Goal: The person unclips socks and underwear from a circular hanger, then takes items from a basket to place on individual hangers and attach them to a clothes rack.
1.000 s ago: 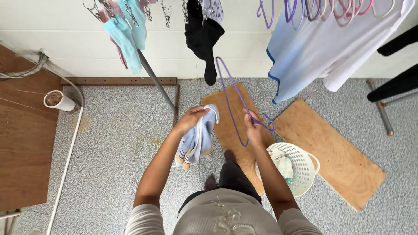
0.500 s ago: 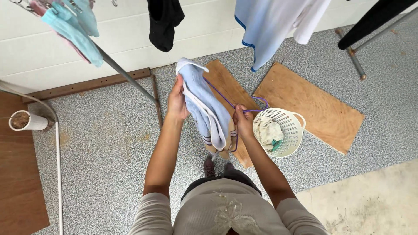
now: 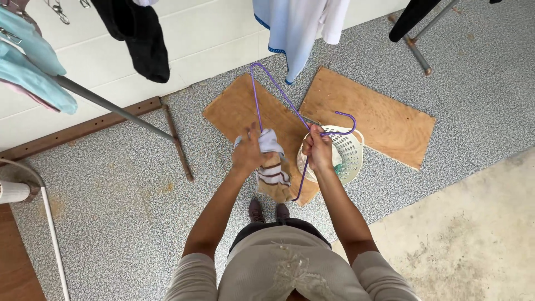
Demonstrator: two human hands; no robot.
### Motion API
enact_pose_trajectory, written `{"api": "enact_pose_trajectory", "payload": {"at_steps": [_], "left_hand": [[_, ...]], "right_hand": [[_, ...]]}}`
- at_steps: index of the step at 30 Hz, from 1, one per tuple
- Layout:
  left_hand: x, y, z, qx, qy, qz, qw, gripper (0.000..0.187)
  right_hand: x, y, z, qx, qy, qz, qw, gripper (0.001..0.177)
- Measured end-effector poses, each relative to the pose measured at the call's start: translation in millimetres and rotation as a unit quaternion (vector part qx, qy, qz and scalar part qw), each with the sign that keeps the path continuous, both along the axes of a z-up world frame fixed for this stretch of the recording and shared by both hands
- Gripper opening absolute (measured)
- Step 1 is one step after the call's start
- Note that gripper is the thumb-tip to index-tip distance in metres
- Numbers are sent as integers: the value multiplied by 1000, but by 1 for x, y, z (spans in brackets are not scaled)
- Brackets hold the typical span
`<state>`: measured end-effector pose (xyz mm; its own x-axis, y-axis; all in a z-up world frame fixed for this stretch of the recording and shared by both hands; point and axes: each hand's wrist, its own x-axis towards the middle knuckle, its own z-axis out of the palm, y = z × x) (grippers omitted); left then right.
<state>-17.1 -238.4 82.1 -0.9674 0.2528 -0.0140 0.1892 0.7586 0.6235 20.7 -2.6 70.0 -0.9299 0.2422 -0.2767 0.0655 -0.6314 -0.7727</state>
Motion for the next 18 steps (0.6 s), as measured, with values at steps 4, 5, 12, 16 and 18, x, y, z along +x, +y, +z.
{"api": "enact_pose_trajectory", "payload": {"at_steps": [4,5,12,16,18], "left_hand": [[-21,1,-21,-98,-181,-131,970,69],[-26,3,-21,-131,-179,-137,966,67],[-49,8,36,49,-322,-145,934,72],[-44,-24,45,436,-389,-129,801,78],[-41,-54,36,496,-393,-80,770,83]], "right_hand": [[3,6,1,78,-20,25,996,26],[3,8,2,112,-14,31,993,27],[5,27,-39,273,71,22,959,25],[10,34,-73,343,65,-3,937,23],[8,47,-69,322,33,-6,946,23]]}}
